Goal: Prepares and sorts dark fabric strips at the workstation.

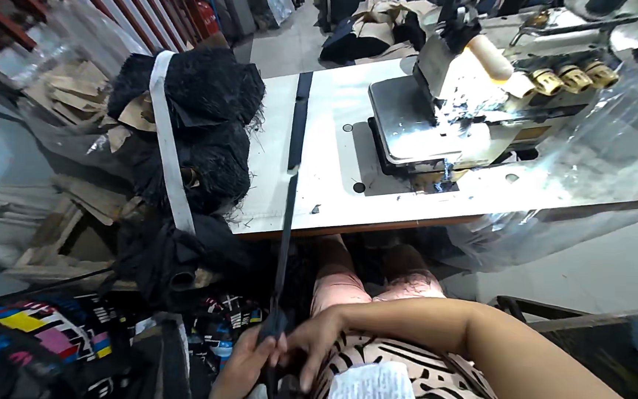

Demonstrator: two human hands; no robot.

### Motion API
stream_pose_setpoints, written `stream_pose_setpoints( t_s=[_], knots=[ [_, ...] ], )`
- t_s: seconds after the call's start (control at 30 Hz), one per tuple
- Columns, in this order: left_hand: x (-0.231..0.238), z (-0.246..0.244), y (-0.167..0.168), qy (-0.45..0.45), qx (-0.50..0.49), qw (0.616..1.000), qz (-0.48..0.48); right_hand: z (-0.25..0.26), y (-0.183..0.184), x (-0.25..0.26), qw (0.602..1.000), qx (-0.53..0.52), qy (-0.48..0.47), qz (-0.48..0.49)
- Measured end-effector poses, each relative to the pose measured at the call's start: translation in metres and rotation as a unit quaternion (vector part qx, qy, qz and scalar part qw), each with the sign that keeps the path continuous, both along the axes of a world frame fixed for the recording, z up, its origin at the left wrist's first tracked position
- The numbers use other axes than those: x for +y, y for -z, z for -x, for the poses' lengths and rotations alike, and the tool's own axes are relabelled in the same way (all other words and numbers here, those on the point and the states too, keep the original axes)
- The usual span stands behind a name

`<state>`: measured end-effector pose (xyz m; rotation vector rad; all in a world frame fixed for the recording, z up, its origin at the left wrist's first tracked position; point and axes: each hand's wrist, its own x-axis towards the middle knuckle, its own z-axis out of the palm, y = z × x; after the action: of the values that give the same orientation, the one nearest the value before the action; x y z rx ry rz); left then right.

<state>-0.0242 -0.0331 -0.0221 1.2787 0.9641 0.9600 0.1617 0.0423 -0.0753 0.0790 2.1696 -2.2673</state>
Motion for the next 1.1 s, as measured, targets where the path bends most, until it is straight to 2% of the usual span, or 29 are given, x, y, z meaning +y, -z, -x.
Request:
stream_pose_setpoints(
  t_s=[0.07, 0.1, 0.17, 0.2, 0.23, 0.27, 0.3, 0.37, 0.4, 0.43, 0.47, 0.5, 0.57, 0.63, 0.67, 0.7, 0.77, 0.8, 0.83, 0.87, 0.9, 0.97, 1.0, 1.03, 1.07, 1.1],
  knots=[
    [-0.013, 0.031, 0.017, 0.068, 0.091, 0.992, 0.054, -0.005, -0.016, 0.021, 0.977, 0.020, 0.154, 0.144],
    [-0.017, 0.041, 0.031, 0.075, 0.187, 0.974, 0.098, -0.004, -0.029, 0.033, 0.950, 0.037, 0.237, 0.202],
    [-0.019, 0.046, 0.061, 0.043, 0.361, 0.911, 0.197, 0.001, -0.056, 0.055, 0.871, 0.073, 0.384, 0.296],
    [-0.019, 0.046, 0.072, -0.001, 0.385, 0.898, 0.212, 0.004, -0.066, 0.062, 0.829, 0.082, 0.458, 0.312],
    [-0.018, 0.042, 0.075, -0.054, 0.366, 0.905, 0.208, 0.008, -0.070, 0.062, 0.809, 0.090, 0.511, 0.277],
    [-0.016, 0.034, 0.070, -0.113, 0.312, 0.923, 0.195, 0.009, -0.068, 0.054, 0.820, 0.097, 0.527, 0.202],
    [-0.012, 0.023, 0.061, -0.157, 0.223, 0.948, 0.165, 0.008, -0.064, 0.039, 0.857, 0.090, 0.495, 0.112],
    [0.007, 0.004, 0.040, -0.175, -0.005, 0.975, 0.136, 0.002, -0.060, 0.002, 0.952, 0.036, 0.295, -0.070],
    [0.016, -0.005, 0.026, -0.150, -0.103, 0.975, 0.127, 0.000, -0.059, -0.012, 0.979, -0.004, 0.153, -0.137],
    [0.020, -0.016, 0.009, -0.150, -0.141, 0.972, 0.110, 0.001, -0.051, -0.020, 0.982, -0.038, 0.028, -0.184],
    [0.019, -0.025, -0.010, -0.161, -0.134, 0.974, 0.090, 0.002, -0.040, -0.021, 0.980, -0.051, -0.046, -0.189],
    [0.012, -0.028, -0.028, -0.158, -0.106, 0.979, 0.068, 0.002, -0.029, -0.015, 0.986, -0.028, -0.040, -0.160],
    [-0.011, -0.011, -0.048, -0.099, -0.059, 0.993, 0.032, -0.003, -0.030, 0.008, 0.994, 0.050, 0.095, 0.006],
    [-0.028, 0.027, -0.038, 0.039, -0.014, 0.999, -0.026, -0.008, -0.064, 0.043, 0.950, 0.103, 0.229, 0.186],
    [-0.031, 0.043, -0.032, 0.092, 0.037, 0.993, -0.057, -0.012, -0.081, 0.061, 0.911, 0.133, 0.291, 0.260],
    [-0.034, 0.051, -0.032, 0.106, 0.106, 0.987, -0.064, -0.018, -0.093, 0.078, 0.862, 0.167, 0.352, 0.325],
    [-0.037, 0.048, -0.031, 0.038, 0.268, 0.963, -0.011, -0.026, -0.110, 0.102, 0.770, 0.190, 0.474, 0.384],
    [-0.035, 0.043, -0.025, -0.006, 0.333, 0.942, 0.028, -0.024, -0.113, 0.103, 0.740, 0.181, 0.531, 0.372],
    [-0.030, 0.037, -0.017, -0.046, 0.360, 0.930, 0.054, -0.018, -0.112, 0.096, 0.743, 0.175, 0.558, 0.326],
    [-0.024, 0.031, -0.007, -0.078, 0.350, 0.931, 0.060, -0.012, -0.105, 0.082, 0.782, 0.172, 0.541, 0.257],
    [-0.018, 0.024, 0.002, -0.107, 0.305, 0.945, 0.052, -0.007, -0.096, 0.061, 0.841, 0.156, 0.489, 0.170],
    [-0.005, 0.001, 0.005, -0.149, 0.126, 0.980, 0.047, -0.006, -0.079, 0.011, 0.951, 0.070, 0.299, -0.027],
    [0.003, -0.009, 0.000, -0.140, 0.014, 0.989, 0.046, -0.006, -0.071, -0.007, 0.978, 0.022, 0.176, -0.109],
    [0.008, -0.018, -0.008, -0.126, -0.058, 0.990, 0.031, -0.006, -0.059, -0.016, 0.985, -0.001, 0.056, -0.166],
    [0.010, -0.023, -0.018, -0.116, -0.088, 0.989, 0.010, -0.005, -0.045, -0.015, 0.984, -0.008, -0.033, -0.177],
    [0.005, -0.024, -0.029, -0.105, -0.082, 0.991, -0.010, -0.006, -0.032, -0.009, 0.989, 0.007, -0.059, -0.138]
  ],
)
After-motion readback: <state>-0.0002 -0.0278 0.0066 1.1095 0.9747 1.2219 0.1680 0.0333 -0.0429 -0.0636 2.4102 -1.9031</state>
